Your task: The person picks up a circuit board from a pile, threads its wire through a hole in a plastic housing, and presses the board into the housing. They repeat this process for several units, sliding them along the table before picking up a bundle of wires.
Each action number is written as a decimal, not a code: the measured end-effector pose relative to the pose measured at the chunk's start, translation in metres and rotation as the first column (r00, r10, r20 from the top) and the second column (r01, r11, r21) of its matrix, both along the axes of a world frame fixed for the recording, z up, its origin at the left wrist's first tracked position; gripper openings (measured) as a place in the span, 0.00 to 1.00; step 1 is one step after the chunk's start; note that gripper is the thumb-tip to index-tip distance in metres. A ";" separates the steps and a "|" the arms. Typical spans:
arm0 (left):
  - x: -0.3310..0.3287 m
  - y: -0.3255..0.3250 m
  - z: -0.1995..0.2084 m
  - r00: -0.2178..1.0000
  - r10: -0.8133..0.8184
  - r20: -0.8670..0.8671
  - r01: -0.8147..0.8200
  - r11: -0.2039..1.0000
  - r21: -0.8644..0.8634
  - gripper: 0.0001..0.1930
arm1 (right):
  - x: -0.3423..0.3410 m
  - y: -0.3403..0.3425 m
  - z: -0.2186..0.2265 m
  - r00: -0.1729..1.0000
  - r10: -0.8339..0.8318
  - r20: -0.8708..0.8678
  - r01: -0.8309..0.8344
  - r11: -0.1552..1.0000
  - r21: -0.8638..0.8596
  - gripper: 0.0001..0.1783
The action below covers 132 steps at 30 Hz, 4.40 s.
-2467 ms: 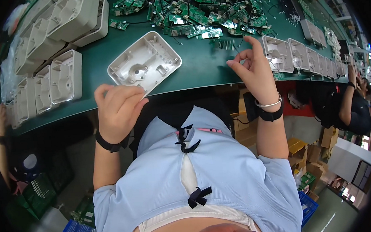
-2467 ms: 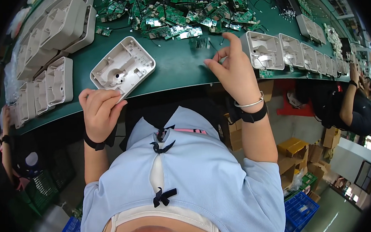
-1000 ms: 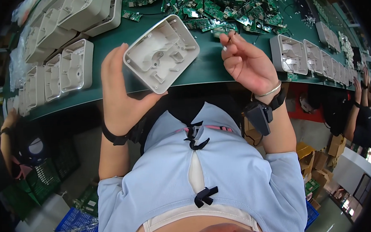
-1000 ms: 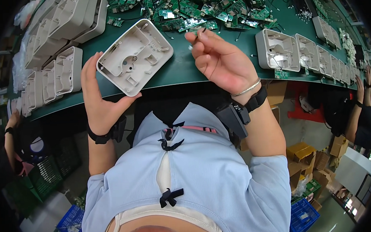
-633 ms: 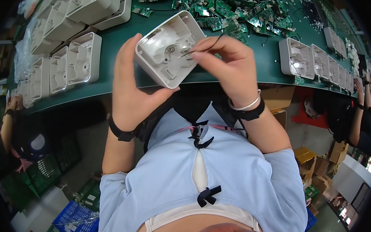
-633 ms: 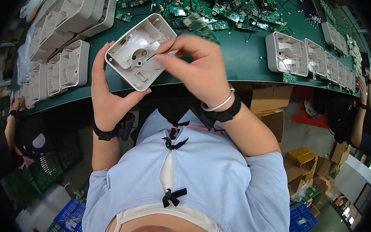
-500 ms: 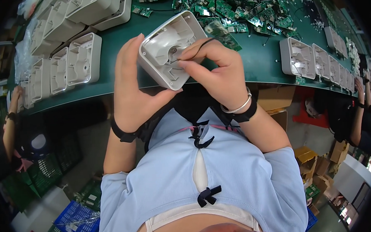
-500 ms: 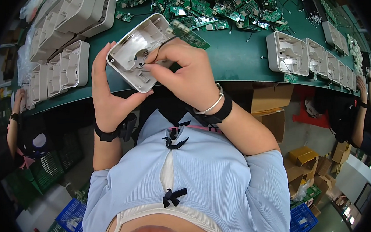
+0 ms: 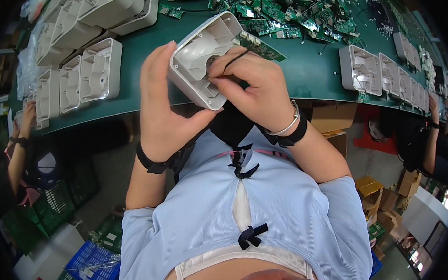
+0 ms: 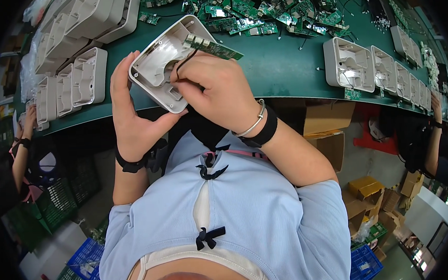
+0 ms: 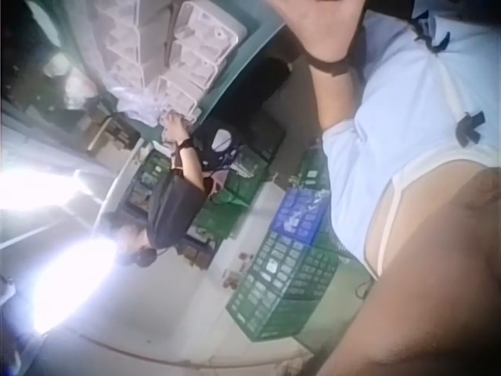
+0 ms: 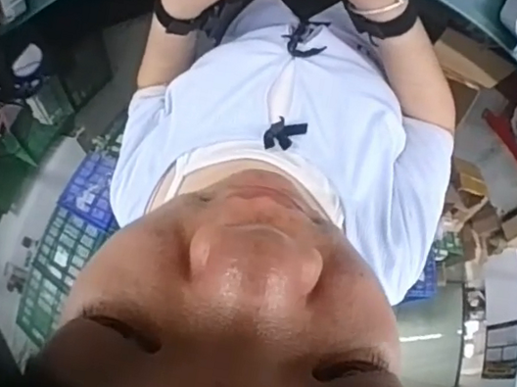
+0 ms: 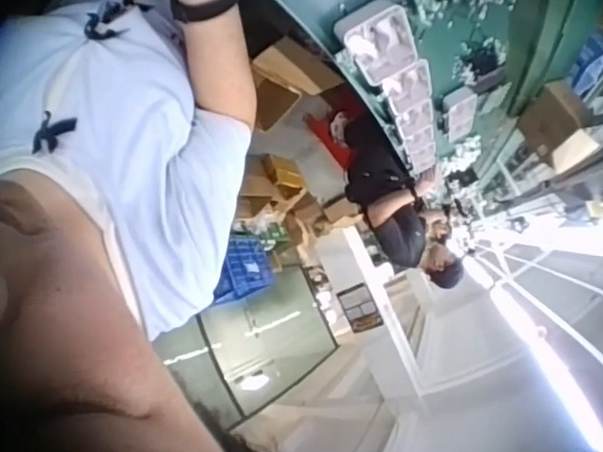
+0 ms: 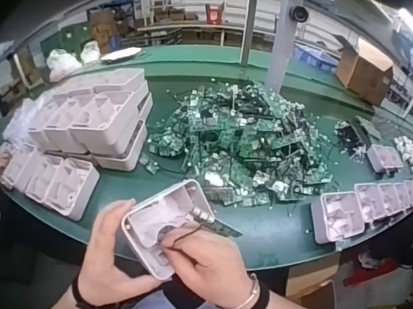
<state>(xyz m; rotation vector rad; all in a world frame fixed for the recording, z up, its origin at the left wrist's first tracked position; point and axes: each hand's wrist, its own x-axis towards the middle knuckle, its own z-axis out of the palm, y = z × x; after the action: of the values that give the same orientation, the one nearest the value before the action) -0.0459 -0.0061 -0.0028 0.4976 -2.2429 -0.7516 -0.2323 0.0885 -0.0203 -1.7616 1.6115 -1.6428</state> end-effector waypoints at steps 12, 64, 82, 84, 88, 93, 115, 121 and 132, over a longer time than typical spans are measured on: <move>0.002 0.001 -0.013 0.998 -0.045 -0.036 0.054 0.959 0.278 0.57 | 0.001 0.010 0.014 0.976 -0.119 -0.182 0.139 0.986 0.098 0.09; 0.004 -0.002 -0.013 0.982 -0.116 -0.152 0.179 0.835 0.520 0.58 | -0.019 0.033 0.014 0.980 0.192 0.047 -0.198 0.953 0.229 0.12; 0.009 -0.001 -0.011 0.977 -0.135 -0.163 0.210 0.713 0.669 0.60 | -0.002 0.038 0.017 0.984 -0.023 -0.176 0.051 0.987 0.155 0.12; -0.002 0.001 -0.008 0.972 -0.165 -0.166 0.234 0.684 0.691 0.61 | -0.005 0.050 0.021 0.908 0.007 -0.419 0.056 0.989 0.137 0.12; -0.031 0.004 -0.008 0.919 -0.333 -0.213 0.369 0.527 0.766 0.62 | -0.016 0.085 0.026 0.811 -0.069 -0.581 0.158 0.982 0.104 0.10; -0.091 0.015 -0.008 0.813 -0.547 -0.196 0.441 0.360 0.822 0.63 | -0.051 0.121 0.023 0.756 -0.160 -0.635 0.269 0.960 0.079 0.10; 0.012 0.017 -0.004 0.954 -0.296 0.045 0.205 0.757 0.621 0.33 | -0.121 0.142 0.019 0.662 -0.136 -0.737 0.261 0.964 0.056 0.07; 0.082 -0.005 0.005 0.948 0.276 0.155 -0.280 0.960 0.003 0.26 | -0.115 0.146 0.031 0.676 -0.103 -0.729 0.255 0.962 0.101 0.06; 0.112 -0.061 -0.024 0.731 0.666 0.150 -0.495 0.668 -0.556 0.20 | -0.090 0.141 0.050 0.651 -0.151 -0.744 0.380 0.913 0.147 0.13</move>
<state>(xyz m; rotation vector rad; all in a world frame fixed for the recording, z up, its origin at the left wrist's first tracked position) 0.0666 -0.0668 -0.0264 1.0993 -2.2436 0.2693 -0.3219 0.2293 0.0294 -2.2232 2.4008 -0.6931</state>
